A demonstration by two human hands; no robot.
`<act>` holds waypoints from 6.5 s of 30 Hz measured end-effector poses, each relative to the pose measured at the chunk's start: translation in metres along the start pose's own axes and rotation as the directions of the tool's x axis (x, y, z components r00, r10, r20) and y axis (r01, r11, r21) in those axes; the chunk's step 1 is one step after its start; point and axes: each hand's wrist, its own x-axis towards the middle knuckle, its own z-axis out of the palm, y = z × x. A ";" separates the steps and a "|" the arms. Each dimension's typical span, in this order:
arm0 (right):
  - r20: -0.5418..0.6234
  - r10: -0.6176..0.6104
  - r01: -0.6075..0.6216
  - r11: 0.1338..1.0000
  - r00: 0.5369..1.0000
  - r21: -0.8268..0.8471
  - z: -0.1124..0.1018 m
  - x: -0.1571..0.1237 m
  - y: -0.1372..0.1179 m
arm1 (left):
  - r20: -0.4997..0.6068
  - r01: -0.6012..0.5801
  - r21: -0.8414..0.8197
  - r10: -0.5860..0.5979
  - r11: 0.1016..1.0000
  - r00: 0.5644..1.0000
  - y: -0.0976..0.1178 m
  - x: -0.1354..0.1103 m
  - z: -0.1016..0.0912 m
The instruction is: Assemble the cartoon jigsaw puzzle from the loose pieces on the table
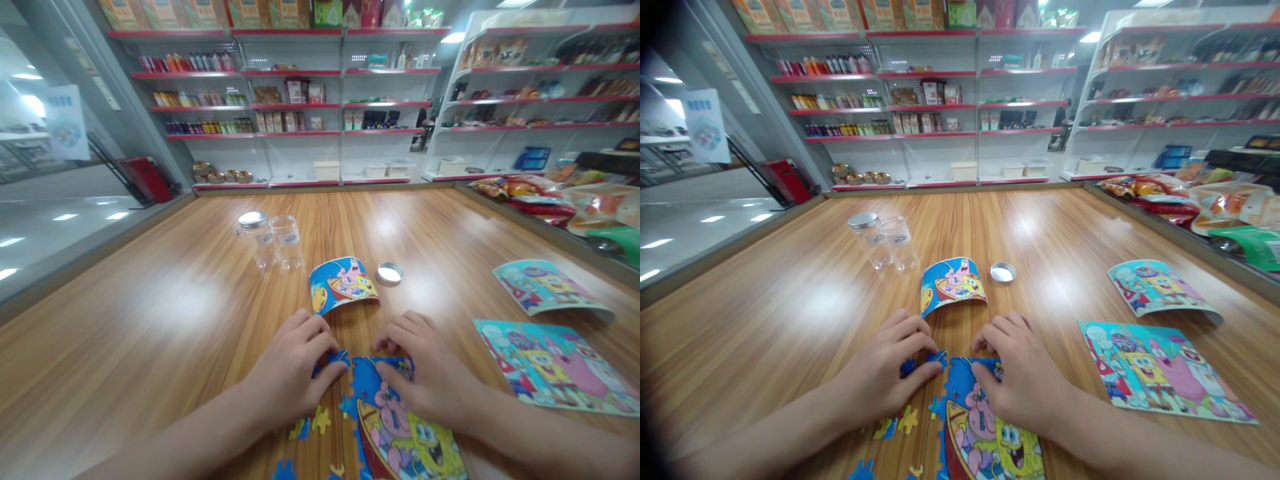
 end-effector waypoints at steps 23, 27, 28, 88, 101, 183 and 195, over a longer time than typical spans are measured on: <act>-0.011 0.003 -0.003 1.000 1.000 0.004 0.001 -0.001 0.000 | 0.028 -0.116 0.009 0.116 0.993 0.993 0.001 -0.002 0.000; -0.004 0.012 -0.012 1.000 1.000 -0.009 0.002 -0.001 0.001 | 0.053 -0.110 -0.007 0.110 0.994 0.993 0.003 -0.002 -0.002; -0.003 0.011 -0.011 1.000 1.000 -0.012 0.002 -0.001 0.001 | 0.058 -0.114 -0.008 0.114 0.993 0.992 0.003 -0.001 -0.003; -0.006 0.007 -0.007 1.000 1.000 -0.003 0.003 -0.001 0.002 | 0.100 0.008 -0.121 0.004 0.993 0.995 0.006 -0.001 -0.001; -0.006 0.023 -0.023 1.000 1.000 -0.011 0.001 -0.002 -0.001 | 0.148 -0.141 -0.087 0.153 0.986 0.977 0.005 -0.002 -0.010; -0.021 0.005 -0.005 1.000 1.000 -0.004 0.001 0.000 0.000 | 0.196 -0.066 0.121 0.041 0.990 0.980 0.012 0.000 -0.014; -0.026 0.000 0.000 1.000 1.000 -0.005 0.000 -0.001 -0.001 | 0.220 0.067 -0.047 -0.055 0.997 0.974 0.009 0.002 -0.014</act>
